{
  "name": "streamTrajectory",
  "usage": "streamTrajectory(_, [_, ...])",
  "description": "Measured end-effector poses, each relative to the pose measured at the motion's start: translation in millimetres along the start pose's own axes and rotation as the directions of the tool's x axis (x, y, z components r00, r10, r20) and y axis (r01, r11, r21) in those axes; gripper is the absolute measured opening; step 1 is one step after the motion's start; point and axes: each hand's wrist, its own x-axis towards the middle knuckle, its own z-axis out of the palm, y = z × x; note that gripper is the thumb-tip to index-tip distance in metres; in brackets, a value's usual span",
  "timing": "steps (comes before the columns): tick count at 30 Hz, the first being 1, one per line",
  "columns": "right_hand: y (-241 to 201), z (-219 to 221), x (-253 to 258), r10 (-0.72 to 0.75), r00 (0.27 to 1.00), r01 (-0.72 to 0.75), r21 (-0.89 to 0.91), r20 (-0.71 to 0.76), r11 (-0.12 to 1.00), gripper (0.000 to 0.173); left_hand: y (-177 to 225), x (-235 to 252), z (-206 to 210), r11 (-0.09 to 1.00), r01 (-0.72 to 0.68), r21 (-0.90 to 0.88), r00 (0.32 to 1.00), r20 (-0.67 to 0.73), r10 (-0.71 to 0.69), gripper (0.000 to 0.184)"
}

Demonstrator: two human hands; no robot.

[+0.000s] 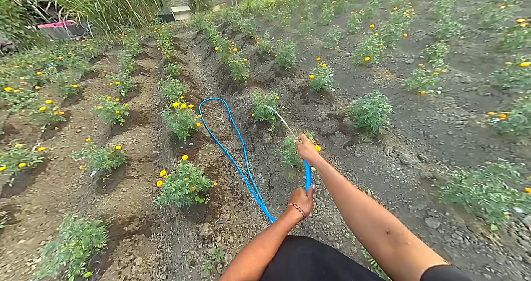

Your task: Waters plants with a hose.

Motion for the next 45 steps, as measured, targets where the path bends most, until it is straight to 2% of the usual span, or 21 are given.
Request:
streamTrajectory(6, [14.1, -5.1, -8.1, 0.013, 0.999, -0.012, 0.017, -0.052, 1.000, 0.038, -5.4, 5.1, 7.4, 1.000, -0.008, 0.030, 1.000, 0.012, 0.008, 0.063])
streamTrajectory(9, [35.1, -21.1, -17.2, 0.073, 0.986, -0.063, 0.068, -0.151, 0.996, 0.039, -2.9, 10.0, 16.4, 0.994, -0.034, 0.102, 0.998, 0.054, 0.029, 0.063])
streamTrajectory(15, [114.2, -52.6, -53.2, 0.270, 0.892, -0.176, 0.271, -0.362, 0.946, 0.039, 7.9, 14.4, 45.5, 0.940, -0.102, 0.325, 0.961, 0.277, 0.009, 0.063])
streamTrajectory(22, [169.7, -75.8, -101.3, 0.399, 0.795, -0.255, 0.344, -0.457, 0.904, 0.038, 18.3, 10.1, 83.1, 0.879, -0.210, 0.429, 0.879, 0.476, -0.023, 0.064])
streamTrajectory(29, [187.1, -100.1, -119.4, 0.377, 0.842, -0.240, 0.357, -0.387, 0.903, 0.039, 35.2, 0.2, 113.8, 0.854, -0.251, 0.456, 0.858, 0.514, -0.022, 0.065])
streamTrajectory(33, [205.4, -111.1, -129.2, 0.392, 0.822, -0.227, 0.394, -0.412, 0.891, 0.039, 38.7, -1.6, 134.0, 0.867, -0.255, 0.429, 0.861, 0.509, 0.002, 0.064])
streamTrajectory(35, [216.8, -113.1, -132.6, 0.386, 0.831, -0.246, 0.358, -0.400, 0.901, 0.040, 38.3, -5.3, 146.7, 0.875, -0.227, 0.428, 0.870, 0.493, -0.015, 0.064])
streamTrajectory(38, [216.3, -116.5, -134.3, 0.306, 0.900, -0.235, 0.247, -0.311, 0.940, 0.042, 37.8, -14.9, 166.3, 0.902, -0.163, 0.399, 0.897, 0.441, -0.032, 0.066])
streamTrajectory(41, [204.4, -110.3, -131.1, 0.212, 0.965, -0.194, 0.128, -0.152, 0.973, 0.041, 28.7, -30.3, 186.2, 0.959, -0.076, 0.272, 0.943, 0.332, -0.020, 0.063])
streamTrajectory(45, [212.4, -85.6, -129.0, 0.161, 0.986, -0.161, 0.007, 0.034, 0.987, 0.040, 9.5, -53.2, 218.1, 0.996, 0.044, 0.073, 0.985, 0.166, -0.055, 0.061])
